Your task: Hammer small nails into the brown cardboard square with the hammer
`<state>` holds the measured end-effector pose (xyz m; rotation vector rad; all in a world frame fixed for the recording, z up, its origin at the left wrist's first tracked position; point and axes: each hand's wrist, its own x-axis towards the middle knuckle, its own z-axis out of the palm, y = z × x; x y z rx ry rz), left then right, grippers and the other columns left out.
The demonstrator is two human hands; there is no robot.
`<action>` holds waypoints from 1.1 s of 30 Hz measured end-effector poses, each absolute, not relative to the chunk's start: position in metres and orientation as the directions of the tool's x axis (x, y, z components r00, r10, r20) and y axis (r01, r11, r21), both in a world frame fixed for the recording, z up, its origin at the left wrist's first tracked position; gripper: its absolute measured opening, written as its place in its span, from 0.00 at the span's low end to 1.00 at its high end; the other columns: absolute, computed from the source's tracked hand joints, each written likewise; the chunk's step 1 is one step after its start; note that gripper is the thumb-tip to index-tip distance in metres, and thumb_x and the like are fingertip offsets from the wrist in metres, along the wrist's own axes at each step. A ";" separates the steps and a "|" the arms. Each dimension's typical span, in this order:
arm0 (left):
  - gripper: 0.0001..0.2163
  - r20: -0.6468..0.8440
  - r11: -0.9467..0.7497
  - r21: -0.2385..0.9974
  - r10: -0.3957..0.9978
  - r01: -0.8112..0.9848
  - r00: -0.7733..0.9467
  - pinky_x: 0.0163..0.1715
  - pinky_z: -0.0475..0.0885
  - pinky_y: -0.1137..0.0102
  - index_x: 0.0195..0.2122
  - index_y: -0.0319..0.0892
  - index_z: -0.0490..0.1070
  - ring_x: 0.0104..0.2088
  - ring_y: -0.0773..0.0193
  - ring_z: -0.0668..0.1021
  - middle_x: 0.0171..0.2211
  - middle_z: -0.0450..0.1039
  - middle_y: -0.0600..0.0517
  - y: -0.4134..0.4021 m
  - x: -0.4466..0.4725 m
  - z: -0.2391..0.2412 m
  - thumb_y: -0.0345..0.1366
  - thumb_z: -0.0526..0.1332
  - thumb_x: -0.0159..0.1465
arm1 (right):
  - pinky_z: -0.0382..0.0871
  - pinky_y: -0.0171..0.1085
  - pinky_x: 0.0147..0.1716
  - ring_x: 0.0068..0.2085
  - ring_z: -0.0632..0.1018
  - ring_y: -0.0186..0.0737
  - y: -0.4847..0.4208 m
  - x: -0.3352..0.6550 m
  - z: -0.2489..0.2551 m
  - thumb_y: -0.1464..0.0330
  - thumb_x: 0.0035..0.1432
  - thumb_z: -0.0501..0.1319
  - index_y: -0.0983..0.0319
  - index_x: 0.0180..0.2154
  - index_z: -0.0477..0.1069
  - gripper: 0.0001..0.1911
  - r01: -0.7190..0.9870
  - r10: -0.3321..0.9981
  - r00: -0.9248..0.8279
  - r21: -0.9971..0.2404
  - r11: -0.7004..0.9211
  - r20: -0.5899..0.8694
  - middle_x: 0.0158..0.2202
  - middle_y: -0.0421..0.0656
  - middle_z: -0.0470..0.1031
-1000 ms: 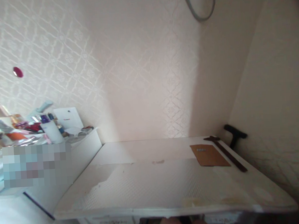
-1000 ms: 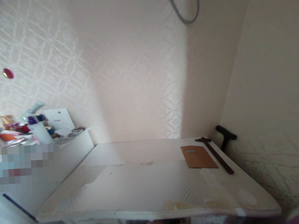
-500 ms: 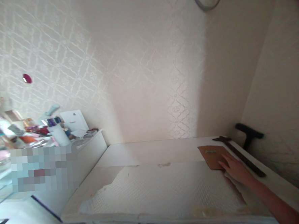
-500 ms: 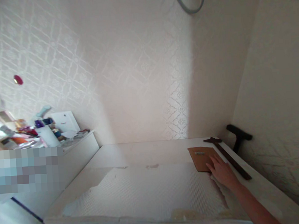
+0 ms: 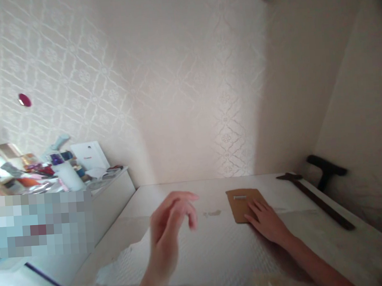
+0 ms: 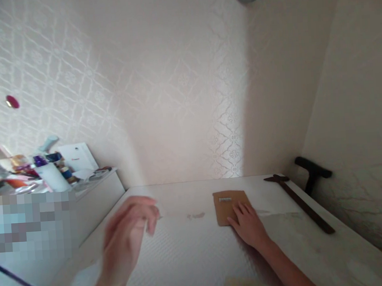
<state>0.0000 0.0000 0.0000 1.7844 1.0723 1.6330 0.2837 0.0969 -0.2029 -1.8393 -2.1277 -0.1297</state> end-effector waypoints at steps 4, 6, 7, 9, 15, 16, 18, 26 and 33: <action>0.11 0.348 -0.380 0.784 0.924 0.491 0.161 0.29 0.69 0.72 0.36 0.40 0.73 0.25 0.66 0.74 0.28 0.74 0.52 0.095 0.013 -0.053 0.35 0.52 0.60 | 0.51 0.47 0.56 0.58 0.60 0.54 0.100 0.214 -0.180 0.55 0.59 0.48 0.71 0.54 0.64 0.31 0.956 0.942 -0.181 -0.173 0.235 0.282 0.57 0.56 0.61; 0.11 0.255 -0.306 0.674 0.950 0.672 0.178 0.37 0.70 0.71 0.38 0.41 0.74 0.31 0.65 0.76 0.37 0.76 0.51 0.131 0.013 -0.088 0.32 0.52 0.60 | 0.54 0.49 0.53 0.54 0.64 0.55 0.107 0.192 -0.171 0.55 0.59 0.49 0.69 0.53 0.66 0.29 0.952 0.940 -0.176 -0.193 0.238 0.292 0.54 0.55 0.65; 0.11 0.213 -0.271 0.618 0.961 0.738 0.174 0.40 0.69 0.70 0.39 0.41 0.74 0.35 0.64 0.76 0.40 0.75 0.50 0.144 0.011 -0.104 0.31 0.53 0.60 | 0.55 0.49 0.51 0.51 0.67 0.54 0.113 0.185 -0.167 0.57 0.59 0.49 0.67 0.52 0.67 0.26 0.955 0.942 -0.139 -0.210 0.209 0.305 0.51 0.54 0.68; 0.13 0.153 -0.234 0.515 0.972 0.824 0.180 0.45 0.67 0.70 0.44 0.40 0.73 0.40 0.63 0.75 0.44 0.74 0.49 0.161 0.009 -0.127 0.29 0.54 0.59 | 0.55 0.48 0.51 0.50 0.68 0.52 0.127 0.178 -0.164 0.61 0.60 0.49 0.66 0.52 0.66 0.23 0.955 0.934 -0.079 -0.242 0.172 0.349 0.50 0.52 0.70; 0.12 0.125 -0.303 0.440 0.953 0.845 0.277 0.43 0.67 0.74 0.40 0.43 0.75 0.40 0.64 0.75 0.40 0.75 0.51 0.181 0.018 -0.143 0.29 0.56 0.57 | 0.47 0.48 0.56 0.58 0.59 0.52 0.169 0.187 -0.180 0.58 0.57 0.54 0.69 0.58 0.57 0.32 0.894 0.880 -0.285 -0.225 0.387 0.379 0.58 0.53 0.61; 0.11 0.134 -0.334 0.421 0.942 0.844 0.306 0.42 0.67 0.73 0.38 0.43 0.75 0.40 0.64 0.75 0.38 0.75 0.51 0.183 0.020 -0.143 0.29 0.57 0.57 | 0.47 0.49 0.56 0.58 0.59 0.52 0.173 0.189 -0.183 0.57 0.57 0.54 0.69 0.58 0.57 0.32 0.888 0.877 -0.294 -0.231 0.397 0.380 0.57 0.53 0.61; 0.10 0.162 -0.380 0.385 0.925 0.841 0.344 0.42 0.67 0.73 0.37 0.44 0.75 0.39 0.63 0.75 0.36 0.75 0.52 0.189 0.021 -0.145 0.29 0.57 0.57 | 0.48 0.49 0.56 0.57 0.61 0.51 0.176 0.191 -0.187 0.58 0.58 0.53 0.68 0.57 0.58 0.30 0.874 0.869 -0.308 -0.246 0.419 0.388 0.56 0.53 0.62; 0.07 0.270 -0.501 0.417 0.865 0.758 0.423 0.39 0.67 0.74 0.34 0.44 0.76 0.36 0.66 0.74 0.34 0.73 0.53 0.200 0.014 -0.155 0.31 0.58 0.58 | 0.51 0.49 0.55 0.55 0.63 0.50 0.176 0.194 -0.185 0.58 0.58 0.54 0.63 0.53 0.65 0.25 0.851 0.851 -0.334 -0.258 0.457 0.405 0.54 0.51 0.65; 0.05 0.325 -0.507 0.385 0.856 0.771 0.402 0.38 0.67 0.73 0.32 0.42 0.74 0.34 0.65 0.74 0.32 0.74 0.52 0.195 0.018 -0.154 0.31 0.58 0.59 | 0.50 0.50 0.54 0.56 0.62 0.51 0.177 0.194 -0.184 0.56 0.59 0.52 0.63 0.53 0.64 0.25 0.863 0.857 -0.347 -0.229 0.451 0.380 0.56 0.52 0.63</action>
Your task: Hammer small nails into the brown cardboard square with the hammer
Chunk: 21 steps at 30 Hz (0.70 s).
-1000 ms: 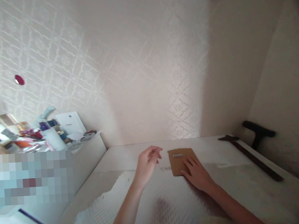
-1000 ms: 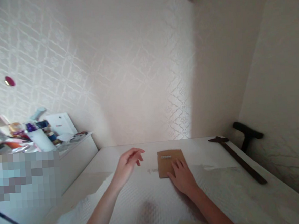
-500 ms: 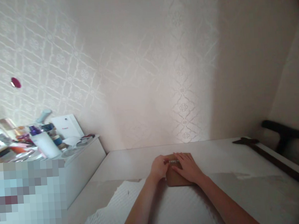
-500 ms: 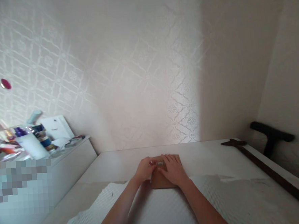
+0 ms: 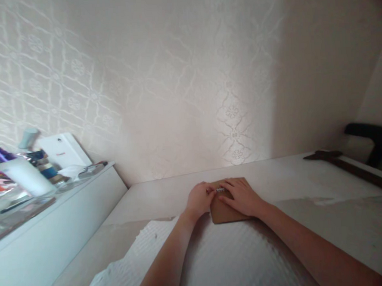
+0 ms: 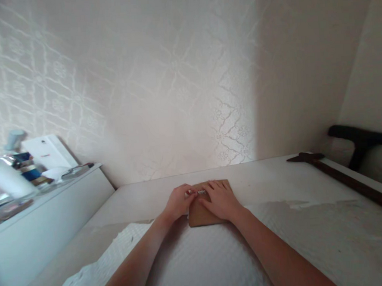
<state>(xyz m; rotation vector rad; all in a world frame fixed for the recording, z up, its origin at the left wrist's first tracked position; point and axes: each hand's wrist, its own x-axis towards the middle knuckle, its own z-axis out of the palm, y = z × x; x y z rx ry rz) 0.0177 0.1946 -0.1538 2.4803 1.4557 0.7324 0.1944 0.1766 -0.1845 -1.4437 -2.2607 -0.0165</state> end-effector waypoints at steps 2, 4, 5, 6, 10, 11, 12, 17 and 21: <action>0.04 0.348 -0.509 0.370 0.852 0.777 0.392 0.38 0.67 0.73 0.32 0.42 0.73 0.34 0.65 0.74 0.32 0.73 0.52 0.193 0.019 -0.155 0.32 0.59 0.59 | 0.51 0.49 0.54 0.56 0.62 0.51 0.176 0.194 -0.183 0.55 0.59 0.51 0.63 0.53 0.64 0.25 0.863 0.856 -0.354 -0.222 0.454 0.376 0.56 0.52 0.63; 0.04 0.369 -0.511 0.354 0.846 0.783 0.385 0.38 0.67 0.72 0.32 0.42 0.73 0.34 0.65 0.74 0.32 0.73 0.52 0.192 0.020 -0.157 0.33 0.59 0.59 | 0.51 0.49 0.54 0.56 0.62 0.51 0.176 0.194 -0.183 0.55 0.59 0.51 0.62 0.53 0.64 0.25 0.862 0.855 -0.359 -0.217 0.458 0.376 0.55 0.52 0.63; 0.04 0.376 -0.506 0.350 0.847 0.788 0.377 0.38 0.67 0.72 0.31 0.42 0.73 0.34 0.65 0.74 0.32 0.74 0.52 0.191 0.021 -0.157 0.34 0.59 0.59 | 0.52 0.49 0.54 0.56 0.63 0.50 0.176 0.194 -0.182 0.56 0.59 0.51 0.62 0.53 0.64 0.25 0.862 0.854 -0.360 -0.215 0.459 0.376 0.55 0.51 0.63; 0.04 0.377 -0.495 0.352 0.851 0.794 0.364 0.37 0.67 0.72 0.31 0.42 0.72 0.34 0.65 0.74 0.32 0.74 0.52 0.191 0.022 -0.158 0.34 0.59 0.59 | 0.52 0.49 0.53 0.55 0.63 0.50 0.176 0.194 -0.182 0.56 0.59 0.52 0.61 0.53 0.64 0.24 0.863 0.853 -0.360 -0.213 0.459 0.377 0.55 0.51 0.64; 0.05 0.360 -0.443 0.411 0.882 0.797 0.305 0.35 0.67 0.73 0.30 0.43 0.72 0.32 0.66 0.75 0.30 0.75 0.54 0.191 0.026 -0.157 0.37 0.59 0.60 | 0.52 0.49 0.54 0.56 0.63 0.51 0.176 0.195 -0.183 0.56 0.59 0.52 0.62 0.53 0.65 0.25 0.865 0.850 -0.360 -0.204 0.458 0.384 0.55 0.52 0.63; 0.05 0.360 -0.428 0.421 0.888 0.800 0.286 0.34 0.67 0.74 0.30 0.43 0.72 0.32 0.66 0.75 0.30 0.75 0.54 0.193 0.024 -0.155 0.37 0.58 0.60 | 0.52 0.49 0.54 0.56 0.63 0.51 0.176 0.195 -0.183 0.56 0.59 0.52 0.62 0.53 0.65 0.25 0.865 0.851 -0.361 -0.203 0.458 0.383 0.55 0.52 0.63; 0.06 0.364 -0.398 0.425 0.897 0.813 0.250 0.34 0.67 0.73 0.31 0.43 0.72 0.32 0.66 0.75 0.30 0.75 0.54 0.195 0.020 -0.153 0.38 0.58 0.60 | 0.52 0.49 0.54 0.55 0.63 0.51 0.176 0.196 -0.183 0.56 0.59 0.52 0.63 0.53 0.65 0.25 0.866 0.852 -0.360 -0.203 0.456 0.380 0.55 0.52 0.63; 0.07 0.413 0.004 0.385 0.893 0.923 -0.176 0.35 0.68 0.70 0.38 0.45 0.71 0.37 0.60 0.76 0.35 0.76 0.52 0.213 -0.032 -0.147 0.36 0.55 0.62 | 0.53 0.48 0.54 0.55 0.63 0.51 0.175 0.196 -0.182 0.55 0.60 0.50 0.64 0.53 0.65 0.26 0.870 0.861 -0.354 -0.208 0.447 0.365 0.55 0.52 0.63; 0.10 0.309 0.291 0.335 0.864 0.896 -0.396 0.37 0.69 0.65 0.40 0.44 0.72 0.42 0.54 0.75 0.39 0.75 0.47 0.223 -0.073 -0.150 0.33 0.53 0.61 | 0.53 0.48 0.53 0.55 0.64 0.50 0.174 0.196 -0.181 0.55 0.60 0.50 0.62 0.53 0.64 0.25 0.871 0.864 -0.349 -0.214 0.442 0.364 0.55 0.51 0.63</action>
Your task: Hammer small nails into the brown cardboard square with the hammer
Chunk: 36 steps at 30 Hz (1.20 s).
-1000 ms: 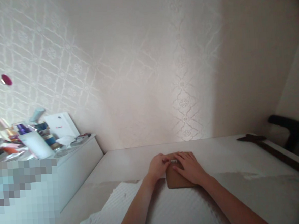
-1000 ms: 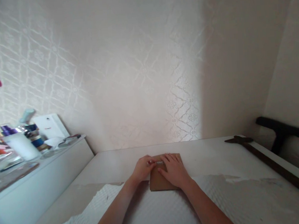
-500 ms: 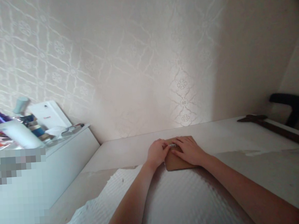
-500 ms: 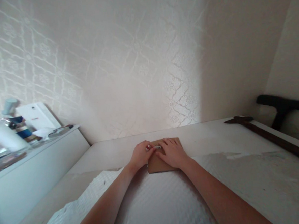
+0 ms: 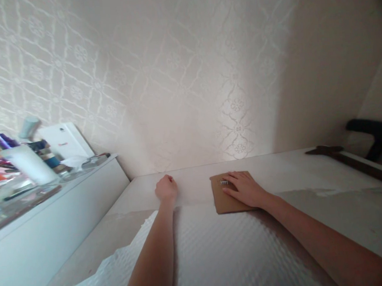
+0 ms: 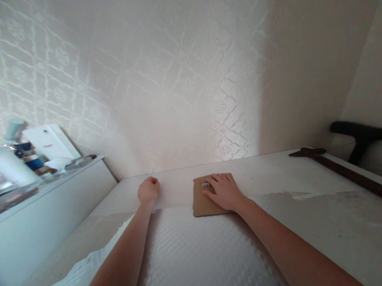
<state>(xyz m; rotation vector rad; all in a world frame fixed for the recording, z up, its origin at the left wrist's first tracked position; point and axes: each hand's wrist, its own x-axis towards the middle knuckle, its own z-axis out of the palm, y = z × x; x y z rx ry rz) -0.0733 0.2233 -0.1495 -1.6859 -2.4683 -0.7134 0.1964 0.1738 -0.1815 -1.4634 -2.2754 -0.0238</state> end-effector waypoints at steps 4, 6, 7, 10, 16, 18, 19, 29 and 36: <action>0.12 0.281 0.379 0.280 0.846 0.882 -0.453 0.41 0.68 0.59 0.41 0.44 0.73 0.45 0.49 0.73 0.41 0.74 0.44 0.224 -0.083 -0.151 0.33 0.52 0.60 | 0.52 0.47 0.54 0.55 0.63 0.50 0.173 0.197 -0.181 0.55 0.60 0.50 0.62 0.54 0.64 0.26 0.874 0.865 -0.352 -0.204 0.441 0.358 0.55 0.51 0.64; 0.13 0.290 0.376 0.267 0.847 0.887 -0.446 0.42 0.68 0.56 0.42 0.43 0.73 0.46 0.48 0.72 0.43 0.73 0.42 0.223 -0.081 -0.150 0.33 0.52 0.61 | 0.52 0.47 0.54 0.55 0.63 0.49 0.172 0.197 -0.181 0.55 0.60 0.50 0.62 0.54 0.64 0.26 0.872 0.863 -0.355 -0.205 0.444 0.360 0.55 0.51 0.64; 0.13 0.288 0.372 0.267 0.849 0.889 -0.442 0.42 0.67 0.56 0.42 0.42 0.73 0.47 0.47 0.71 0.44 0.72 0.42 0.222 -0.080 -0.149 0.33 0.51 0.61 | 0.53 0.47 0.53 0.55 0.63 0.49 0.172 0.198 -0.181 0.55 0.60 0.50 0.62 0.54 0.64 0.25 0.871 0.862 -0.355 -0.206 0.445 0.362 0.55 0.51 0.64; 0.14 0.265 0.370 0.290 0.855 0.883 -0.445 0.44 0.66 0.55 0.44 0.44 0.72 0.49 0.47 0.70 0.45 0.71 0.42 0.221 -0.078 -0.148 0.32 0.51 0.60 | 0.53 0.47 0.53 0.55 0.63 0.49 0.172 0.198 -0.180 0.56 0.60 0.51 0.62 0.54 0.64 0.25 0.869 0.860 -0.358 -0.209 0.450 0.363 0.55 0.51 0.64; 0.18 0.280 0.337 0.292 0.865 0.895 -0.417 0.45 0.66 0.56 0.49 0.45 0.69 0.49 0.49 0.70 0.47 0.69 0.42 0.218 -0.076 -0.149 0.29 0.51 0.58 | 0.52 0.47 0.53 0.55 0.63 0.49 0.170 0.197 -0.179 0.56 0.60 0.51 0.62 0.54 0.64 0.25 0.865 0.861 -0.363 -0.214 0.454 0.357 0.55 0.51 0.64; 0.18 0.271 0.338 0.313 0.864 0.887 -0.425 0.45 0.66 0.55 0.49 0.45 0.69 0.49 0.49 0.70 0.48 0.69 0.43 0.217 -0.076 -0.149 0.29 0.51 0.58 | 0.52 0.47 0.54 0.55 0.63 0.49 0.169 0.196 -0.178 0.56 0.60 0.51 0.63 0.53 0.65 0.25 0.867 0.862 -0.359 -0.214 0.450 0.359 0.55 0.51 0.64; 0.18 0.271 0.340 0.327 0.860 0.882 -0.432 0.45 0.66 0.55 0.49 0.45 0.69 0.49 0.49 0.70 0.48 0.69 0.44 0.216 -0.076 -0.149 0.29 0.51 0.58 | 0.52 0.47 0.54 0.55 0.63 0.50 0.169 0.196 -0.178 0.56 0.60 0.51 0.63 0.53 0.65 0.25 0.868 0.862 -0.357 -0.212 0.448 0.359 0.55 0.51 0.63; 0.11 0.326 -0.311 0.398 0.927 0.863 0.183 0.45 0.67 0.70 0.43 0.44 0.72 0.37 0.65 0.75 0.42 0.74 0.51 0.208 -0.021 -0.143 0.33 0.53 0.62 | 0.53 0.47 0.53 0.54 0.64 0.50 0.169 0.196 -0.178 0.57 0.59 0.52 0.63 0.52 0.66 0.24 0.868 0.857 -0.365 -0.201 0.455 0.364 0.55 0.51 0.64; 0.13 0.236 -0.547 0.326 0.837 0.771 0.493 0.48 0.65 0.70 0.45 0.47 0.72 0.44 0.62 0.73 0.42 0.73 0.51 0.184 0.021 -0.149 0.32 0.54 0.61 | 0.53 0.48 0.52 0.54 0.64 0.49 0.171 0.197 -0.181 0.56 0.59 0.52 0.60 0.54 0.64 0.24 0.860 0.845 -0.386 -0.188 0.475 0.369 0.54 0.50 0.64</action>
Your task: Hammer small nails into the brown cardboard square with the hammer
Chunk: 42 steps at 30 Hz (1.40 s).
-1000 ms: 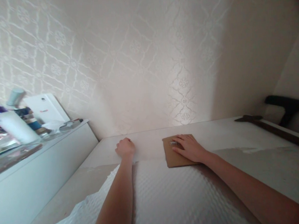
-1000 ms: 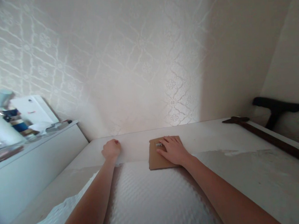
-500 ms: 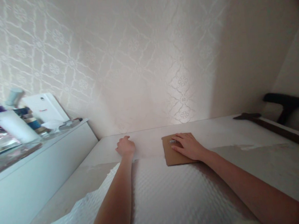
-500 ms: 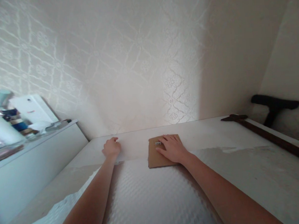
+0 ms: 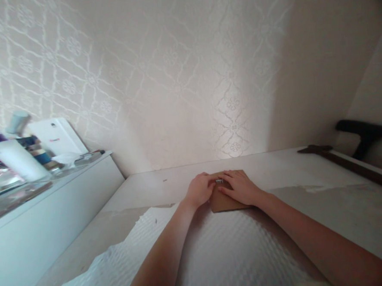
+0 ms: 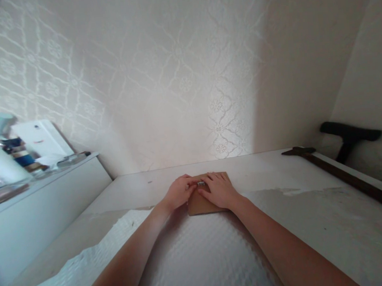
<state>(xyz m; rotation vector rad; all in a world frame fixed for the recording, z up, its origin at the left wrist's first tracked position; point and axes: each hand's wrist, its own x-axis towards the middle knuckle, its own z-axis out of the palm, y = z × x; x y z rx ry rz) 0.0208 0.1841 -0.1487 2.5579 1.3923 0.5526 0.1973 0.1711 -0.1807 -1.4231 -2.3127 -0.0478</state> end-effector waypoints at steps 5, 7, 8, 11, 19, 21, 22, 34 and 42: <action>0.13 0.272 -0.579 0.302 0.814 0.758 0.513 0.47 0.65 0.70 0.44 0.47 0.73 0.43 0.63 0.72 0.40 0.72 0.51 0.184 0.021 -0.148 0.33 0.52 0.63 | 0.53 0.48 0.52 0.55 0.63 0.49 0.171 0.197 -0.180 0.56 0.60 0.51 0.60 0.54 0.63 0.25 0.864 0.850 -0.388 -0.182 0.470 0.357 0.55 0.50 0.63; 0.12 0.296 -0.588 0.290 0.805 0.755 0.514 0.46 0.65 0.70 0.43 0.47 0.73 0.42 0.63 0.72 0.40 0.72 0.51 0.183 0.024 -0.149 0.33 0.51 0.64 | 0.52 0.48 0.53 0.55 0.63 0.49 0.171 0.197 -0.180 0.56 0.60 0.51 0.61 0.55 0.63 0.25 0.865 0.853 -0.387 -0.182 0.467 0.349 0.56 0.50 0.63; 0.12 0.303 -0.582 0.285 0.809 0.762 0.504 0.46 0.65 0.71 0.43 0.46 0.73 0.42 0.63 0.72 0.39 0.72 0.51 0.183 0.025 -0.150 0.32 0.51 0.64 | 0.52 0.48 0.53 0.55 0.63 0.49 0.171 0.197 -0.180 0.56 0.60 0.51 0.61 0.54 0.63 0.25 0.865 0.853 -0.389 -0.182 0.468 0.347 0.56 0.50 0.63; 0.12 0.310 -0.546 0.273 0.829 0.792 0.465 0.45 0.65 0.71 0.40 0.45 0.73 0.41 0.63 0.73 0.39 0.72 0.51 0.182 0.028 -0.151 0.32 0.51 0.64 | 0.51 0.48 0.53 0.55 0.63 0.49 0.170 0.196 -0.180 0.56 0.60 0.51 0.61 0.54 0.64 0.24 0.865 0.852 -0.388 -0.180 0.468 0.351 0.56 0.51 0.63; 0.08 0.327 -0.465 0.308 0.871 0.830 0.366 0.41 0.67 0.71 0.35 0.43 0.72 0.38 0.63 0.74 0.35 0.74 0.51 0.182 0.028 -0.152 0.37 0.55 0.63 | 0.52 0.48 0.53 0.56 0.62 0.50 0.169 0.195 -0.178 0.55 0.60 0.50 0.61 0.54 0.63 0.25 0.875 0.861 -0.378 -0.171 0.452 0.340 0.56 0.51 0.62; 0.08 0.327 -0.441 0.327 0.883 0.836 0.338 0.39 0.67 0.71 0.34 0.43 0.72 0.37 0.63 0.75 0.34 0.75 0.52 0.182 0.028 -0.152 0.38 0.55 0.63 | 0.52 0.47 0.53 0.55 0.63 0.50 0.168 0.195 -0.177 0.55 0.60 0.49 0.61 0.54 0.63 0.25 0.875 0.863 -0.379 -0.175 0.452 0.333 0.56 0.51 0.63; 0.08 0.335 -0.436 0.330 0.883 0.837 0.328 0.38 0.67 0.72 0.34 0.43 0.72 0.36 0.63 0.75 0.34 0.75 0.52 0.182 0.027 -0.153 0.38 0.55 0.63 | 0.52 0.47 0.53 0.56 0.63 0.50 0.168 0.195 -0.177 0.55 0.60 0.49 0.61 0.54 0.63 0.25 0.876 0.865 -0.379 -0.175 0.450 0.330 0.56 0.51 0.63; 0.07 0.311 -0.036 0.242 0.949 0.970 -0.043 0.39 0.69 0.69 0.37 0.44 0.72 0.38 0.62 0.75 0.37 0.74 0.53 0.224 -0.043 -0.126 0.38 0.57 0.62 | 0.52 0.47 0.54 0.55 0.63 0.50 0.164 0.192 -0.173 0.57 0.60 0.52 0.63 0.52 0.65 0.24 0.874 0.869 -0.355 -0.208 0.439 0.345 0.54 0.52 0.64; 0.15 0.304 0.041 0.218 0.947 0.975 -0.108 0.41 0.71 0.59 0.49 0.38 0.64 0.43 0.59 0.72 0.47 0.66 0.46 0.231 -0.084 -0.119 0.40 0.57 0.64 | 0.52 0.47 0.54 0.55 0.63 0.49 0.162 0.191 -0.172 0.57 0.60 0.53 0.63 0.51 0.66 0.23 0.866 0.868 -0.350 -0.231 0.443 0.353 0.54 0.51 0.65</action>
